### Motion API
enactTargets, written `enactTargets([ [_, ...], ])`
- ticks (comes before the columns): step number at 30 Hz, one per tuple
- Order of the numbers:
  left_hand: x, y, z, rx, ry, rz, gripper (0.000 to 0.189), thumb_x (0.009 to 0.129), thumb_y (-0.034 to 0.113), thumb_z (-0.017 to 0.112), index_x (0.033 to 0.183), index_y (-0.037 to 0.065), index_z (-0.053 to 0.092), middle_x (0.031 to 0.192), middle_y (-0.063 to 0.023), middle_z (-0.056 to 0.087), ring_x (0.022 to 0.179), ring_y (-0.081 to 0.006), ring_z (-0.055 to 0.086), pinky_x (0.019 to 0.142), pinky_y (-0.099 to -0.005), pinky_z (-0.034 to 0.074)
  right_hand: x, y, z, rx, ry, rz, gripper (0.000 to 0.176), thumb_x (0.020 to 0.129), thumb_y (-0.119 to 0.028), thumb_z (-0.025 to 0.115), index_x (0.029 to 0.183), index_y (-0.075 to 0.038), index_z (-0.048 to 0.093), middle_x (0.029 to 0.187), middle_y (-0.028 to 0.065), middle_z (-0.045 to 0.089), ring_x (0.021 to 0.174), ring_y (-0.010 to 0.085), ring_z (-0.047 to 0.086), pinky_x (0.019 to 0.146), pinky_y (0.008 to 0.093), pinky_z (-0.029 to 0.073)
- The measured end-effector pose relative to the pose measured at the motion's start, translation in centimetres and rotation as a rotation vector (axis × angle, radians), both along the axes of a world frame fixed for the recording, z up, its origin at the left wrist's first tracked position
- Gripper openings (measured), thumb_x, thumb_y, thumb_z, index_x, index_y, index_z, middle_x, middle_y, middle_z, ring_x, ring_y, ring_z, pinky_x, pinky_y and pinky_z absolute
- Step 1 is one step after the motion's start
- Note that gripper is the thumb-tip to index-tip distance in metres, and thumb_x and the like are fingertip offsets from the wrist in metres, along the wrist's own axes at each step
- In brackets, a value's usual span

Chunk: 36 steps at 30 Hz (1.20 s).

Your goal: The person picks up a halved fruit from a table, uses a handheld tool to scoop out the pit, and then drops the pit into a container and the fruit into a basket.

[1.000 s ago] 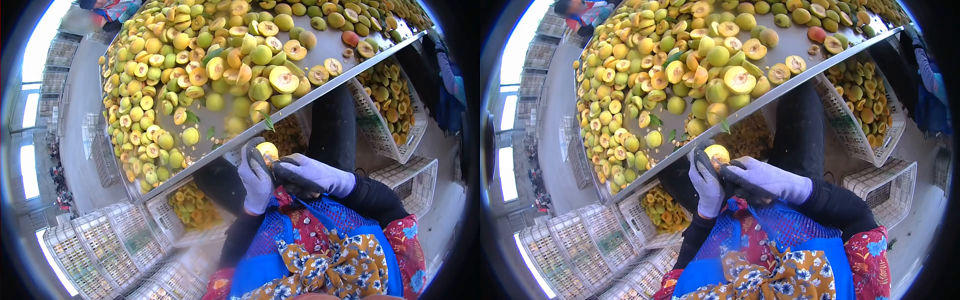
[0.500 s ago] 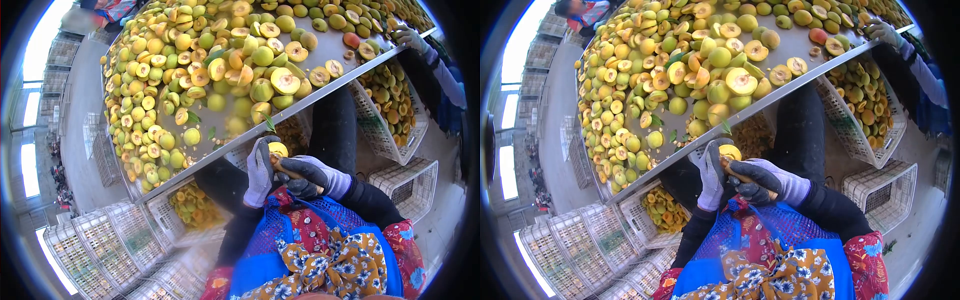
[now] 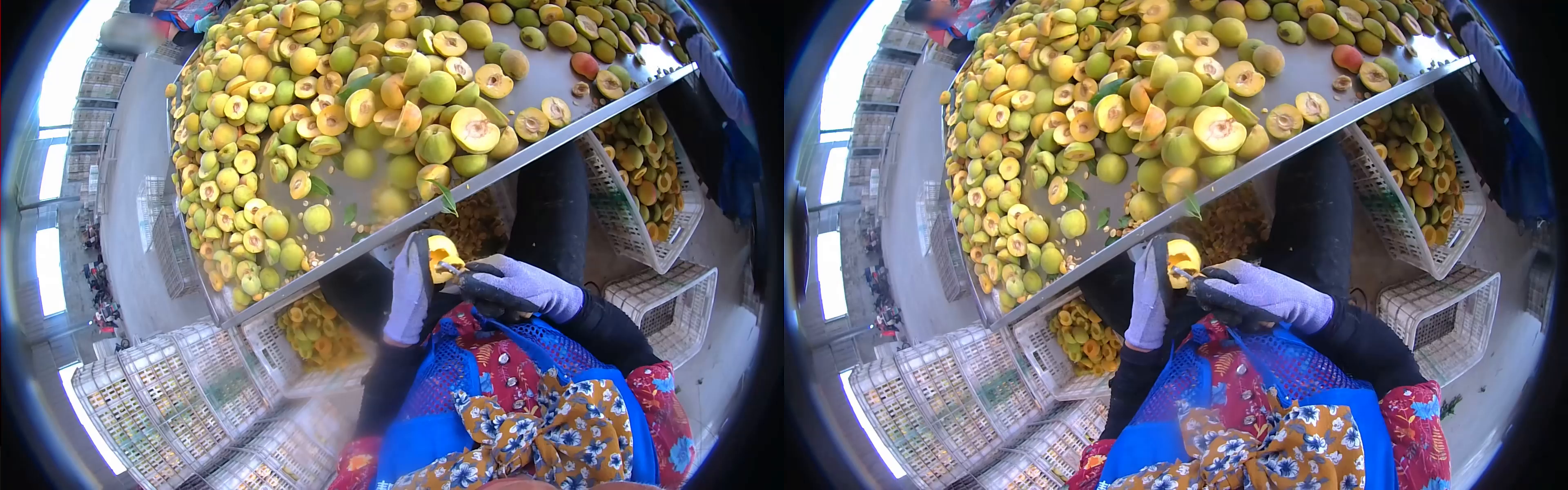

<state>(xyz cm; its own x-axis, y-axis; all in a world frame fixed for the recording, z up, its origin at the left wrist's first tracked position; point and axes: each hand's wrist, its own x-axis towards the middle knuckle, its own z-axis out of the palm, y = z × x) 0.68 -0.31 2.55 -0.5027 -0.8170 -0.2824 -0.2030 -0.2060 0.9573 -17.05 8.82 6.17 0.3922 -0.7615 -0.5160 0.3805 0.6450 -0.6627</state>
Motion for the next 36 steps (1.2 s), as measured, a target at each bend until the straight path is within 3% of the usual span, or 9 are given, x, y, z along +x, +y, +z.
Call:
enactTargets([
  [1, 1.4, -0.2, -1.4, 0.103, 0.036, 0.110, 0.036, 0.105, 0.028, 0.039, 0.110, 0.000, 0.061, 0.098, -0.0111, 0.063, 0.091, -0.0181, 0.062, 0.080, -0.0297, 0.051, -0.1, 0.1, -0.3, -0.034, 0.024, -0.018, 0.032, 0.099, -0.037, 0.053, 0.089, -0.007, 0.058, 0.066, -0.0021, 0.052, 0.053, 0.0056, 0.047, 0.047, 0.0227, 0.037],
  [3, 6.6, -0.6, -2.0, -0.672, -0.503, -0.024, 0.036, 0.104, 0.019, 0.037, 0.125, -0.002, 0.058, 0.112, -0.0165, 0.064, 0.105, -0.0255, 0.062, 0.085, -0.0353, 0.051, -1.3, -0.2, 0.2, -0.051, 0.189, -0.011, 0.031, 0.099, -0.036, 0.053, 0.089, -0.007, 0.057, 0.066, -0.0018, 0.052, 0.054, 0.0064, 0.048, 0.048, 0.0239, 0.039],
  [5, 10.7, -1.9, 1.7, -0.250, -0.740, 0.202, 0.039, 0.101, 0.025, 0.046, 0.130, 0.000, 0.054, 0.126, -0.0251, 0.059, 0.115, -0.0370, 0.058, 0.090, -0.0426, 0.050, -1.6, 0.1, -1.1, -0.083, 0.366, -0.009, 0.031, 0.099, -0.035, 0.053, 0.089, -0.007, 0.057, 0.065, -0.0016, 0.052, 0.055, 0.0067, 0.048, 0.049, 0.0248, 0.040],
  [9, 14.6, -3.1, 4.1, -0.729, -1.624, 0.240, 0.043, 0.097, 0.035, 0.053, 0.125, 0.003, 0.056, 0.118, -0.0246, 0.060, 0.110, -0.0405, 0.058, 0.088, -0.0468, 0.048, -1.7, 0.1, -3.5, 0.086, 0.018, -0.110, 0.029, 0.099, -0.038, 0.054, 0.103, -0.009, 0.054, 0.066, 0.0008, 0.055, 0.046, 0.0062, 0.049, 0.040, 0.0215, 0.037],
  [19, -0.4, -18.8, -4.1, -1.208, -0.910, -0.273, 0.050, 0.089, 0.032, 0.063, 0.130, 0.005, 0.052, 0.114, -0.0234, 0.062, 0.104, -0.0363, 0.063, 0.091, -0.0421, 0.050, -1.2, 0.8, -3.3, 0.017, 0.212, -0.026, 0.039, 0.099, -0.042, 0.053, 0.088, -0.005, 0.059, 0.069, 0.0007, 0.058, 0.056, 0.0072, 0.054, 0.050, 0.0237, 0.041],
  [24, 1.1, -15.6, -1.3, 0.210, 0.086, -0.193, 0.050, 0.083, 0.021, 0.067, 0.127, 0.002, 0.054, 0.103, -0.0152, 0.067, 0.086, -0.0261, 0.067, 0.079, -0.0352, 0.054, -0.7, 0.0, 0.3, -0.285, 0.585, -0.119, 0.025, 0.099, -0.029, 0.053, 0.095, -0.004, 0.057, 0.069, 0.0115, 0.060, 0.065, 0.0265, 0.063, 0.059, 0.0364, 0.045],
  [29, -0.2, -6.4, 3.4, 0.162, 0.080, -0.109, 0.038, 0.089, 0.025, 0.057, 0.119, 0.000, 0.059, 0.101, -0.0114, 0.067, 0.087, -0.0193, 0.065, 0.076, -0.0327, 0.054, 0.5, -1.2, 1.0, -0.670, 0.987, -0.114, 0.024, 0.096, -0.019, 0.056, 0.100, 0.002, 0.047, 0.069, 0.0231, 0.058, 0.065, 0.0431, 0.060, 0.055, 0.0477, 0.044],
  [32, -1.6, -3.5, 3.4, 0.725, 0.512, 0.142, 0.041, 0.102, 0.036, 0.045, 0.119, 0.000, 0.056, 0.100, -0.0107, 0.066, 0.090, -0.0195, 0.065, 0.083, -0.0328, 0.054, 0.8, -1.3, 1.7, -0.748, 1.048, -0.098, 0.027, 0.095, -0.019, 0.058, 0.103, 0.003, 0.045, 0.068, 0.0218, 0.059, 0.064, 0.0426, 0.061, 0.052, 0.0491, 0.045],
  [36, -1.3, -2.1, 0.6, 0.246, 0.258, 0.069, 0.045, 0.103, 0.041, 0.043, 0.113, 0.000, 0.060, 0.097, -0.0090, 0.066, 0.085, -0.0172, 0.065, 0.077, -0.0304, 0.054, 1.0, -0.9, 1.8, -0.775, 1.157, -0.029, 0.037, 0.094, -0.026, 0.059, 0.101, 0.008, 0.047, 0.064, 0.0183, 0.059, 0.057, 0.0357, 0.062, 0.048, 0.0430, 0.048],
])
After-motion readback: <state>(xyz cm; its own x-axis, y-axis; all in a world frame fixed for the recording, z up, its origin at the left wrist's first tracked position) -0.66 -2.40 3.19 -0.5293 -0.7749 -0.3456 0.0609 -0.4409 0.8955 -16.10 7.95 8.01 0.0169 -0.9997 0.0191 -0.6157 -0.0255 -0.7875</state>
